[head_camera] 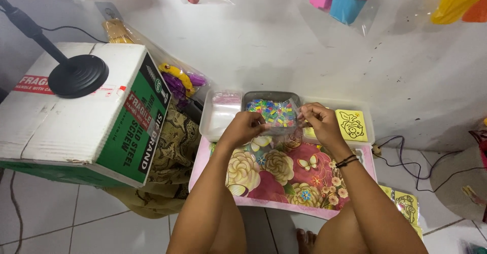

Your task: The person sits on the floor and packs small craft kits. They place a yellow card with a cartoon character and a handful of colorful beads into a clear plastic bag, then seal it. The person repeats this process for multiple kits, arranging the finished packages on the floor.

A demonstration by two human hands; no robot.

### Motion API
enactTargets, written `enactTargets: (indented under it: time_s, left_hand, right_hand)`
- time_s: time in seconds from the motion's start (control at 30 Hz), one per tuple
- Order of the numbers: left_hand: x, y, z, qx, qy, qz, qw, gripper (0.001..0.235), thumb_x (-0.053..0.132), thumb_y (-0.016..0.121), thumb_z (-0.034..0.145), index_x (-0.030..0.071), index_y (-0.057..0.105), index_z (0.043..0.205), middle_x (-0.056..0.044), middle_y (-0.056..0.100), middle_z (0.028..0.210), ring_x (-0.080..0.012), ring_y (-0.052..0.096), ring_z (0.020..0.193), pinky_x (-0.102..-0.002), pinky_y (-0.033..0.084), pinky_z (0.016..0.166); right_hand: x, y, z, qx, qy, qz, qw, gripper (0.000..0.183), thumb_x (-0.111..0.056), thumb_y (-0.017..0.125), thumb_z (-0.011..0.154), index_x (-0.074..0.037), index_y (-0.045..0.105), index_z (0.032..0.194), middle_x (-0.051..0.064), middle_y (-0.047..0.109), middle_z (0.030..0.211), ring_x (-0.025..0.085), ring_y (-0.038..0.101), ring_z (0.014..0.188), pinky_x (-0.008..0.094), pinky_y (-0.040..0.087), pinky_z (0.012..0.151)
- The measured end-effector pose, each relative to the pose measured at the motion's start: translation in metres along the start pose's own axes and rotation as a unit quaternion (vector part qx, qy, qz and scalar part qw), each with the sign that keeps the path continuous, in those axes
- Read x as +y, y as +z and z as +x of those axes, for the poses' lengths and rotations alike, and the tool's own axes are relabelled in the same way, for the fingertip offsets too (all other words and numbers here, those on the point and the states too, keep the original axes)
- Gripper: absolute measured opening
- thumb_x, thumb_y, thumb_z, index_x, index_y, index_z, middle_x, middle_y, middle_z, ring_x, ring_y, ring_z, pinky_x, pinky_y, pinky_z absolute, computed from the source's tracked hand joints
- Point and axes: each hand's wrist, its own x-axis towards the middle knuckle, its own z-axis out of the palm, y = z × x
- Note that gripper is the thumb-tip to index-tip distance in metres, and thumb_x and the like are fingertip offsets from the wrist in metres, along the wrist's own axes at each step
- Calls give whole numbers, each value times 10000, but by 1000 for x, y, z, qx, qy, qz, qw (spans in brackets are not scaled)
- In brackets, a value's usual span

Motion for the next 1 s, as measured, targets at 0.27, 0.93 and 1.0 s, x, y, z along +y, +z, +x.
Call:
enactTargets:
  time_s: [0.27,0.93,1.0]
  left_hand:
    - [14,-7,-9,2,0,-24,1000,194,180,735,905,-6,735,849,-126,705,607,-245,699,558,-358,531,681]
    - [24,-4,-7,-68,13,-76,995,329,277,642,1004,-24,724,898,-173,748,733,-266,722,650,-385,548,730]
    - [16,0,-3,-62,16,-90,994,400,355,559,1049,35,737,887,-134,747,718,-247,742,658,-369,568,724]
  right_hand:
    - [-1,1,-3,-39,-32,9,999,224,-165,657,1000,-11,709,846,128,661,1076,185,627,1033,372,560,882]
    - [19,-5,-1,-234,162,66,956,560,-320,581,955,-42,586,1441,217,645,1334,276,673,1087,433,569,881]
    - [18,-4,-4,-237,162,76,955,478,-258,601,958,-34,644,1378,160,700,1246,227,681,1054,400,586,865]
